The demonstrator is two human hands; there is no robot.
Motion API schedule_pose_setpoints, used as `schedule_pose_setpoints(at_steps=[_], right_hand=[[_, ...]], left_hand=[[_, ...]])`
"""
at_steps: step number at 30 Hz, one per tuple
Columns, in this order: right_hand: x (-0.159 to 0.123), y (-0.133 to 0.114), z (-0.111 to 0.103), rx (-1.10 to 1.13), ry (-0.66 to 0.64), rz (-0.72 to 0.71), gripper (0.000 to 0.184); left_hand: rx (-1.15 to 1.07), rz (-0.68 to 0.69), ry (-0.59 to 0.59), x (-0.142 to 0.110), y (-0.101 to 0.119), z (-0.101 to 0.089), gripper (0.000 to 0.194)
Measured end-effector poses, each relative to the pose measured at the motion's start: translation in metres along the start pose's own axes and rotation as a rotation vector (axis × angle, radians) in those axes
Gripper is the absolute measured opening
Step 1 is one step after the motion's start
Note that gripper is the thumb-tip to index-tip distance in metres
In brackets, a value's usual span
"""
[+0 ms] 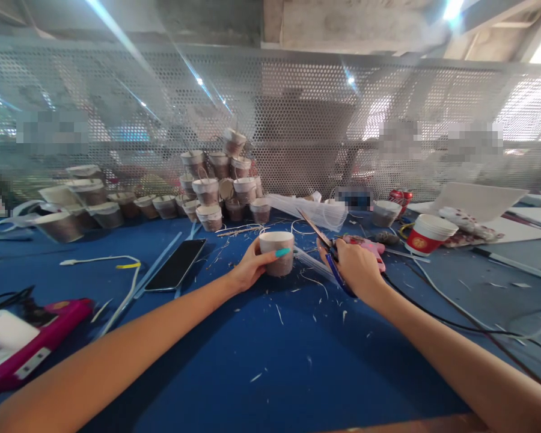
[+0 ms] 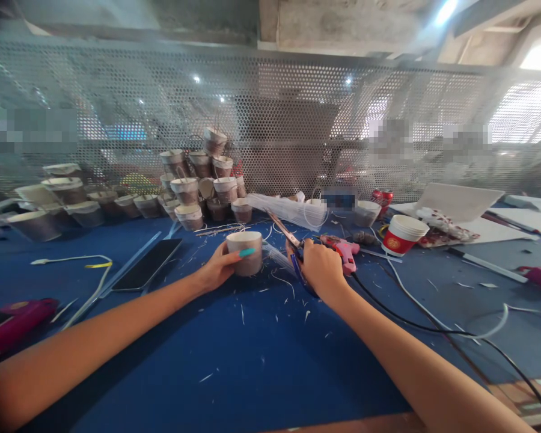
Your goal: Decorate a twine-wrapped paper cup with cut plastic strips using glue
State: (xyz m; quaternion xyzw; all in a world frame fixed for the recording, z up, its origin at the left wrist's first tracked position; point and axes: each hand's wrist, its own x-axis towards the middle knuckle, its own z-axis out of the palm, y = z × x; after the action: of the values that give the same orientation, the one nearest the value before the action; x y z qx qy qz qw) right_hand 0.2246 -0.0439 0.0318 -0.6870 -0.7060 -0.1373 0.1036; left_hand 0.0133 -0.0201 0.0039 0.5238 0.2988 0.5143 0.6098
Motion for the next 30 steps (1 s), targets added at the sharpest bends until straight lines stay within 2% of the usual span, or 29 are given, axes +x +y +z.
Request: schedule_pose_setpoints(at_steps=[3,5,9,15,19,23,30], right_hand=[[-0.002,0.000,0.001,0.068,-0.004,-0.009,0.049],[-0.004,0.000,0.003,0.103,-0.013,-0.016,0.049],[-0.006,-0.001,0.005,0.125,-0.004,-0.033,0.049],[-0.007,-0.003,0.007,0.153,-0.004,-0.061,0.051],[-0.009,-0.004,0.007,0.174,-0.035,-0.101,0.049],[-0.009,-0.005,0.006,0.192,-0.035,-0.101,0.047],[-0.011,-0.006,0.003,0.213,-0.022,-0.114,0.042]], left_hand=[[-0.218,-0.163,-0.139,0.001,0.001,-0.005,0.053],[-0.284,-0.211,-0.185,0.002,0.000,-0.009,0.052],[-0.306,-0.205,-0.196,0.004,-0.003,-0.015,0.043],[-0.411,-0.260,-0.358,0.005,0.004,-0.013,0.052],[-0.316,-0.255,-0.321,0.006,0.001,-0.019,0.057],[-0.202,-0.230,-0.301,0.007,-0.004,-0.022,0.054],[-0.241,-0.258,-0.336,0.005,0.002,-0.015,0.056]])
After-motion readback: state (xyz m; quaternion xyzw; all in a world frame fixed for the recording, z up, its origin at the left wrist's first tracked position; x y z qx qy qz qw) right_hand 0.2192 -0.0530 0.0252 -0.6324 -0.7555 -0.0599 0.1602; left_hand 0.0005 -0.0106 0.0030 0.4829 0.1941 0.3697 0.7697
